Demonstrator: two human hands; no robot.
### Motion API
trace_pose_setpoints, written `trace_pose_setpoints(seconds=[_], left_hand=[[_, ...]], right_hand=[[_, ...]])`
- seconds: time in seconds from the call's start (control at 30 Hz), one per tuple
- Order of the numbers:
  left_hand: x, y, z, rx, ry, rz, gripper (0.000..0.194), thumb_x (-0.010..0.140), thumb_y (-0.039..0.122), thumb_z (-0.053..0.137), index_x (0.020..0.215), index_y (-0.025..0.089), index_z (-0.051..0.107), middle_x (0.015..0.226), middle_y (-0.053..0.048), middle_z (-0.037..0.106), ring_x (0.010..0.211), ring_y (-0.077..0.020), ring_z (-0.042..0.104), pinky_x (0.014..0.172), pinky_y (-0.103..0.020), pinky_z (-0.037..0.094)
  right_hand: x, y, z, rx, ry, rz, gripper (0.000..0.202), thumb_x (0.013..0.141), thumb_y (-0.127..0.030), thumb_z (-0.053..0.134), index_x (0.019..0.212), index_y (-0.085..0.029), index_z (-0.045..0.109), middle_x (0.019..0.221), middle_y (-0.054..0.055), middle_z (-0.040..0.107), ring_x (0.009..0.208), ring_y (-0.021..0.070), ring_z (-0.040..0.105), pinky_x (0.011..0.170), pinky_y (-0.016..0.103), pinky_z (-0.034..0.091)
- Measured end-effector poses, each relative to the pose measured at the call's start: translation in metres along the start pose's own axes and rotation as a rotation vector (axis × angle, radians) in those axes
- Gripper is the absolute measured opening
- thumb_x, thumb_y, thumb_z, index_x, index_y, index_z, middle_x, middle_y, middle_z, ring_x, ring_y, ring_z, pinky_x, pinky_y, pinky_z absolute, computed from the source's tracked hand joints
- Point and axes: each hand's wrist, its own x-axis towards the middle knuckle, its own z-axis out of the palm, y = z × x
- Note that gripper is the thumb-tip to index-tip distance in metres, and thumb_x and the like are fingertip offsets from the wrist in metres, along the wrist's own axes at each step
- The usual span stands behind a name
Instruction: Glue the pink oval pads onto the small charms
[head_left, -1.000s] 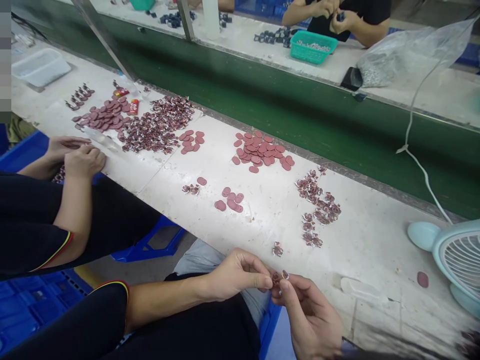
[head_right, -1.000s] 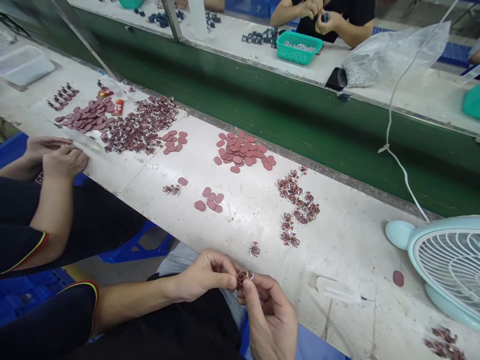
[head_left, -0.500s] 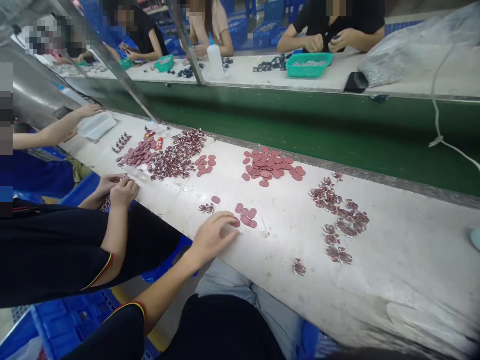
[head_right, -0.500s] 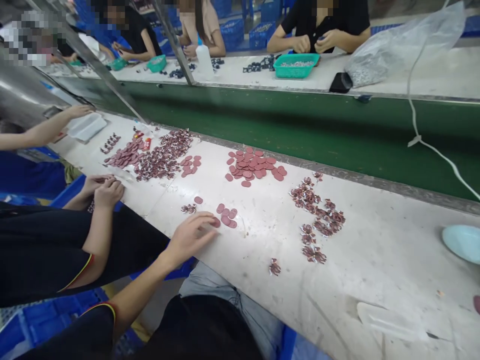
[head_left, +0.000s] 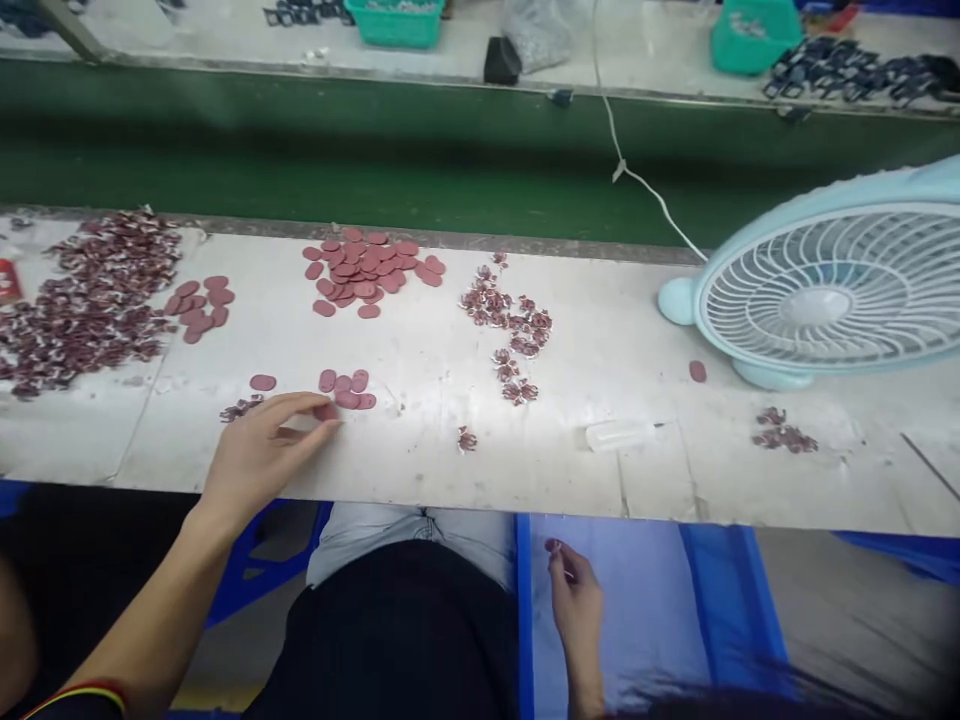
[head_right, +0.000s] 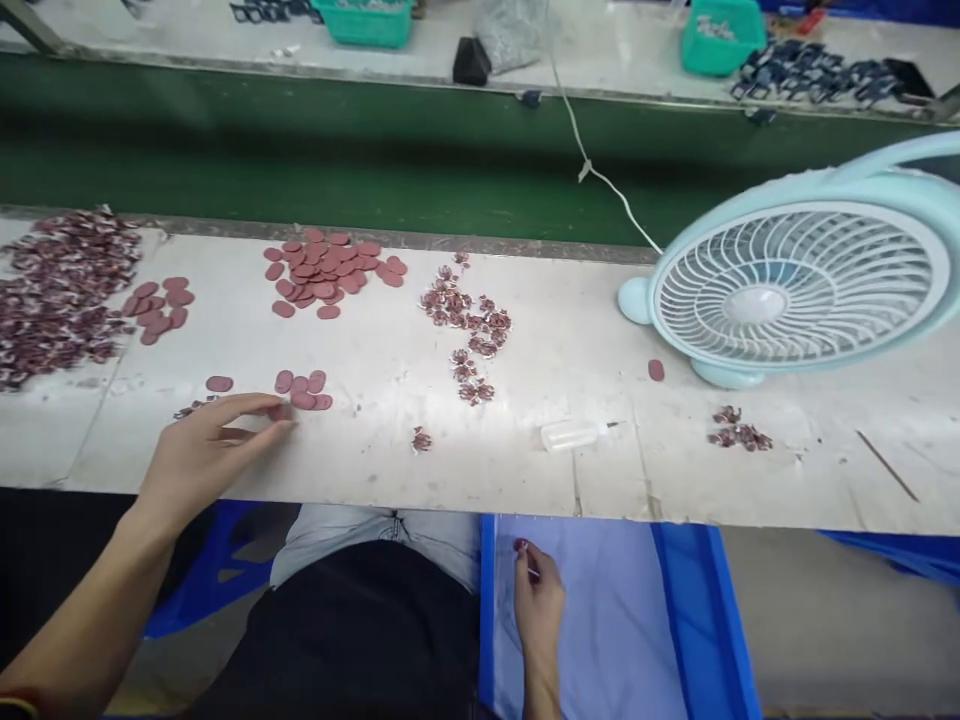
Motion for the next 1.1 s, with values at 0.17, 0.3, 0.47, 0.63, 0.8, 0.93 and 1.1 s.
trace_pose_setpoints(seconds=[0.17, 0.3, 0.47, 0.63, 0.8, 0.93, 1.1], left_hand=[[0.001, 0.002, -0.005, 0.048, -0.045, 0.013, 0.042, 0.099, 0.059, 0.071, 0.122, 0.027, 0.089, 0.13, -0.004, 0.092, 0.11, -0.0282, 0.086, 0.096, -0.042, 0.076], [0.001, 0.007, -0.001, 0.161, -0.028, 0.067, 0.042, 0.104, 0.059, 0.065, 0.121, 0.028, 0.086, 0.136, -0.004, 0.092, 0.098, -0.0247, 0.086, 0.093, -0.039, 0.072], [0.0, 0.012, 0.0, 0.2, -0.042, 0.06, 0.042, 0.106, 0.059, 0.065, 0.124, 0.028, 0.085, 0.142, -0.004, 0.092, 0.101, -0.0258, 0.086, 0.096, -0.039, 0.07], [-0.001, 0.017, -0.003, 0.172, -0.013, 0.046, 0.036, 0.106, 0.059, 0.066, 0.121, 0.031, 0.084, 0.134, 0.003, 0.092, 0.101, -0.0232, 0.086, 0.097, -0.037, 0.072], [-0.002, 0.019, -0.004, 0.187, -0.048, 0.04, 0.039, 0.106, 0.06, 0.064, 0.122, 0.03, 0.084, 0.135, 0.001, 0.092, 0.102, -0.025, 0.088, 0.098, -0.039, 0.072], [-0.001, 0.016, -0.002, 0.205, -0.047, 0.061, 0.042, 0.107, 0.059, 0.062, 0.122, 0.028, 0.085, 0.144, -0.003, 0.091, 0.095, -0.0248, 0.089, 0.096, -0.04, 0.072], [-0.002, 0.017, -0.002, 0.16, -0.047, 0.072, 0.043, 0.109, 0.063, 0.062, 0.122, 0.03, 0.085, 0.142, -0.002, 0.092, 0.091, -0.0222, 0.088, 0.096, -0.039, 0.075]], right_hand=[[0.006, 0.005, 0.042, 0.006, -0.076, -0.075, 0.049, 0.105, -0.069, 0.081, 0.12, -0.023, 0.088, 0.119, 0.006, 0.092, 0.111, 0.0247, 0.086, 0.106, 0.052, 0.073], [0.007, -0.009, 0.048, 0.026, -0.084, -0.127, 0.042, 0.109, -0.062, 0.081, 0.12, -0.022, 0.087, 0.118, 0.003, 0.09, 0.108, 0.0232, 0.085, 0.106, 0.051, 0.073], [0.008, -0.021, 0.048, 0.045, -0.078, -0.163, 0.034, 0.107, -0.054, 0.086, 0.118, -0.022, 0.087, 0.112, 0.001, 0.089, 0.101, 0.0208, 0.084, 0.102, 0.047, 0.073], [0.012, -0.021, 0.05, 0.059, -0.095, -0.151, 0.031, 0.106, -0.05, 0.088, 0.116, -0.021, 0.087, 0.111, 0.001, 0.089, 0.101, 0.0209, 0.083, 0.102, 0.048, 0.073], [0.014, -0.022, 0.047, 0.02, -0.14, -0.143, 0.03, 0.107, -0.051, 0.086, 0.118, -0.022, 0.087, 0.111, 0.0, 0.088, 0.104, 0.0217, 0.083, 0.106, 0.049, 0.072], [0.015, -0.028, 0.046, 0.029, -0.155, -0.122, 0.027, 0.107, -0.047, 0.088, 0.116, -0.021, 0.087, 0.108, 0.0, 0.088, 0.101, 0.0205, 0.083, 0.101, 0.046, 0.073], [0.012, -0.042, 0.042, 0.085, -0.139, -0.069, 0.025, 0.103, -0.043, 0.093, 0.112, -0.021, 0.088, 0.107, 0.0, 0.09, 0.101, 0.0204, 0.085, 0.101, 0.046, 0.074]])
